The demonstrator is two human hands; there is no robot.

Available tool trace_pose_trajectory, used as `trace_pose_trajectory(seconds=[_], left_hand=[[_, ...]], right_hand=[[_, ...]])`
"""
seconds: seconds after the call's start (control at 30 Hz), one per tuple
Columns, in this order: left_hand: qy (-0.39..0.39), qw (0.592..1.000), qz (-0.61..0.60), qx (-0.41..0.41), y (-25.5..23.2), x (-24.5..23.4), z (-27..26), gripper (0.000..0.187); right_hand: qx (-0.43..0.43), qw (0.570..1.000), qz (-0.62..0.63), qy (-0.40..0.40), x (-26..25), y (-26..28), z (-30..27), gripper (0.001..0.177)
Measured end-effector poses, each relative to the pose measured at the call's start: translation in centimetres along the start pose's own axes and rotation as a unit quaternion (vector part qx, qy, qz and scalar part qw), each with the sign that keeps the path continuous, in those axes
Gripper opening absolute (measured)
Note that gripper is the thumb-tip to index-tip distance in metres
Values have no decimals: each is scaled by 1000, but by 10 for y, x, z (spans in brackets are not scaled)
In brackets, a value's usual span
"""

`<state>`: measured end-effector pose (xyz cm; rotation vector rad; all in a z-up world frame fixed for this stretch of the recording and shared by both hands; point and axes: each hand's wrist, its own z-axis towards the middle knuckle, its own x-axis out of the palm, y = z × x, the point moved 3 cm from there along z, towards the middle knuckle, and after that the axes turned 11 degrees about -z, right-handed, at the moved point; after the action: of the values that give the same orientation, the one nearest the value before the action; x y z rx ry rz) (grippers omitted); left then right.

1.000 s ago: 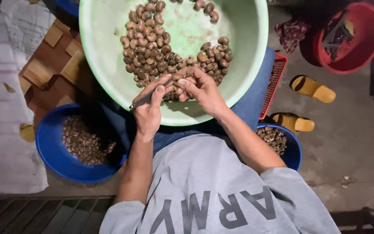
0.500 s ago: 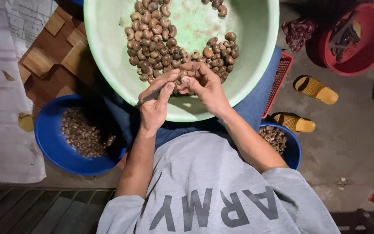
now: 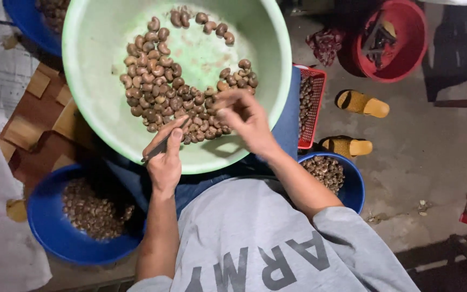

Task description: Peeling the outer skin of cashew nuts using a small knife and sorting them into different containers.

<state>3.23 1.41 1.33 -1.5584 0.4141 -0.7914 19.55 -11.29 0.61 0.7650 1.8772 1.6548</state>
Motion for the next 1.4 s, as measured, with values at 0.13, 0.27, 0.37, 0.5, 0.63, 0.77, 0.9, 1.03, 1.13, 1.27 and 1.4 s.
trace_pose_trajectory(seconds=[0.13, 0.27, 0.37, 0.5, 0.63, 0.77, 0.9, 1.03, 1.13, 1.27, 1.4], left_hand=[[-6, 1000, 1, 1, -3, 4, 2, 25], [-24, 998, 14, -55, -14, 9, 4, 30], [-29, 995, 31, -94, -16, 10, 0, 32], [-23, 996, 5, -91, -9, 8, -2, 32], [-34, 995, 3, -89, -5, 8, -1, 32], [-31, 995, 25, -88, -10, 3, 1, 29], [-62, 994, 70, -61, -17, -9, 6, 33], [-70, 994, 81, -28, -26, -19, 6, 33], [-81, 990, 113, -24, -26, -21, 5, 34], [-92, 989, 113, -19, -22, -23, 0, 30], [-83, 994, 75, 0, -23, -25, -1, 28]], right_hand=[[-45, 986, -90, -130, -63, 34, 1, 25], [-10, 962, -107, -252, -140, 0, -5, 23], [91, 951, -95, -280, -187, -60, -23, 27], [198, 931, -112, -287, -225, -137, -51, 33], [251, 915, -115, -294, -227, -153, -67, 31], [165, 936, -133, -279, -216, -132, -59, 33], [-12, 941, -230, -250, -177, -56, -33, 23], [-88, 956, -202, -195, -108, 15, -11, 20], [-147, 937, -305, -89, -57, 39, 9, 22], [-199, 888, -392, 133, 7, 25, 32, 30], [-271, 765, -543, 215, 57, -13, 46, 15]])
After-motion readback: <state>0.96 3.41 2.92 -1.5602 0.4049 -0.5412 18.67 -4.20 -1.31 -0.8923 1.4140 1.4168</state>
